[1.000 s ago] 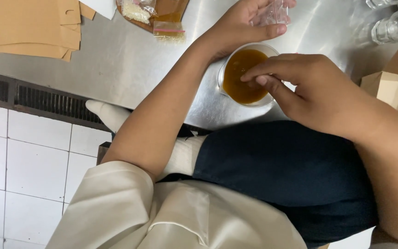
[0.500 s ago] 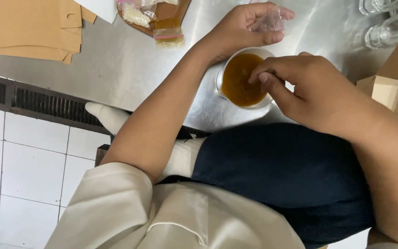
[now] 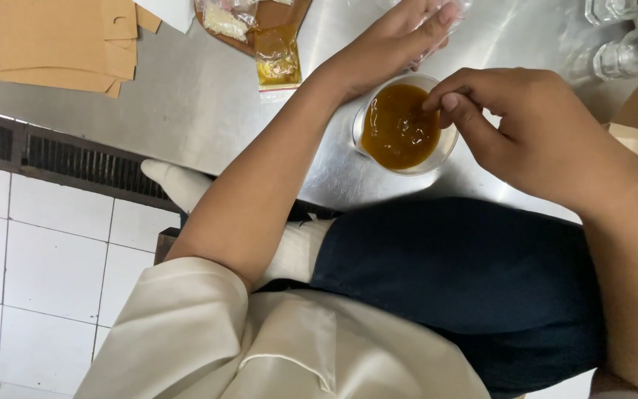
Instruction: Folding small cardboard boxes and stirring a yellow liquid in a cup on a stainless steel counter.
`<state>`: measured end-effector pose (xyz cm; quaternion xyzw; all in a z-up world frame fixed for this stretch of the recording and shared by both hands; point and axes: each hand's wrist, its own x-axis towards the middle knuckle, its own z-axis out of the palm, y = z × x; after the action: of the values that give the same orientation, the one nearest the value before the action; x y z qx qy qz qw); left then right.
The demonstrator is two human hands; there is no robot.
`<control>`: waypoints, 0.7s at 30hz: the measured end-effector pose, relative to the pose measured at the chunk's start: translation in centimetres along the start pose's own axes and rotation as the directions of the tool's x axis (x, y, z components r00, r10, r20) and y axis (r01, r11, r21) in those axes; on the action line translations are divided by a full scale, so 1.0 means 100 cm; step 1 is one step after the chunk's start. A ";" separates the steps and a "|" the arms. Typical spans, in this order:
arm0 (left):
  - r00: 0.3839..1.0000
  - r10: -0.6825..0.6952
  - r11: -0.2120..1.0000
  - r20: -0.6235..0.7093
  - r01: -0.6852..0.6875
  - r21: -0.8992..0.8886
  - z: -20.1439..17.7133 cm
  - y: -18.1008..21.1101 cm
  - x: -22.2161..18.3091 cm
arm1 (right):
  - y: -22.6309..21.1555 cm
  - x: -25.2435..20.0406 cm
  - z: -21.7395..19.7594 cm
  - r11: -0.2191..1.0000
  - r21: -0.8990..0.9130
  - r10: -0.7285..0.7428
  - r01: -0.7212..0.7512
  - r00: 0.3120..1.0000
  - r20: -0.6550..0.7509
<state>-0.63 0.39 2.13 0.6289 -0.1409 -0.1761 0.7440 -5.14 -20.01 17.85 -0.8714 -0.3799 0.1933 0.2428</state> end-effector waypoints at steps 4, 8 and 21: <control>0.998 0.028 0.999 0.062 -0.027 -0.019 -0.003 -0.010 0.002 | -0.001 0.000 0.000 1.000 0.005 0.000 0.000 1.000 0.000; 0.989 0.064 0.991 0.132 -0.047 -0.126 -0.001 -0.016 0.004 | 0.000 0.000 0.001 1.000 -0.007 0.031 -0.031 0.999 0.010; 0.997 -0.026 0.997 0.073 0.031 -0.076 -0.004 -0.025 0.006 | 0.004 -0.001 0.001 0.996 -0.093 0.008 -0.011 0.999 -0.031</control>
<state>-0.15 0.15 -0.38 0.5950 -0.1518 -0.2145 0.7595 -4.96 -20.29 17.53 -0.8864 -0.3808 0.1632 0.2066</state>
